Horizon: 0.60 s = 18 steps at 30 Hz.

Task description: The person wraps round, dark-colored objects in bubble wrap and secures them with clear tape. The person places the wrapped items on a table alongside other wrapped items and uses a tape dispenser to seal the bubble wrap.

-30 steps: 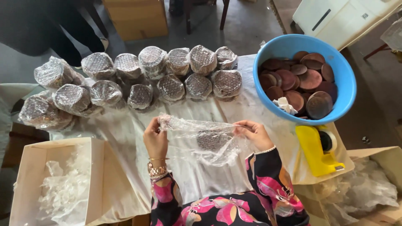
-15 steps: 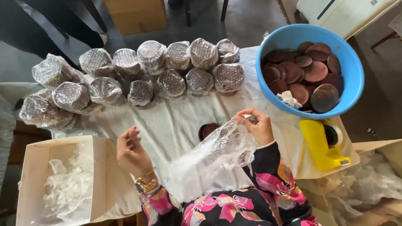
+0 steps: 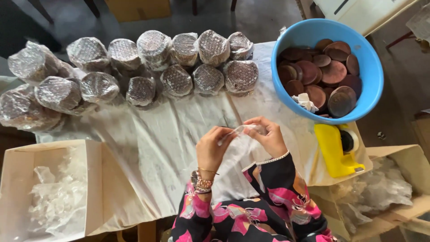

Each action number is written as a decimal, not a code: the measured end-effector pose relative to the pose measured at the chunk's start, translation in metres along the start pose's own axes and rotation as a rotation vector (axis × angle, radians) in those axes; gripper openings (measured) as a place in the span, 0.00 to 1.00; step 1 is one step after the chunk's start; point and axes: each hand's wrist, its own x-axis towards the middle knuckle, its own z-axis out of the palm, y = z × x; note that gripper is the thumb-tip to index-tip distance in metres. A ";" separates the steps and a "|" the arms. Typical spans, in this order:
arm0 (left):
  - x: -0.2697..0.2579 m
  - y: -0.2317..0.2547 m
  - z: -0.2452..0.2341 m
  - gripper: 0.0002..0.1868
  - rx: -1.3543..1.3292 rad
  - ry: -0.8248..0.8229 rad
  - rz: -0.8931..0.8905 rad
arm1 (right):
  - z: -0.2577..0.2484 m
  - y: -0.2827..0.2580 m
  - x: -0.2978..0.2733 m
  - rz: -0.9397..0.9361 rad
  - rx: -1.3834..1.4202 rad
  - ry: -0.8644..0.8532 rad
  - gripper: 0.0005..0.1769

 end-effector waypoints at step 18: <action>0.006 0.016 0.017 0.05 0.042 0.125 0.119 | -0.001 0.008 -0.004 -0.027 0.036 -0.010 0.07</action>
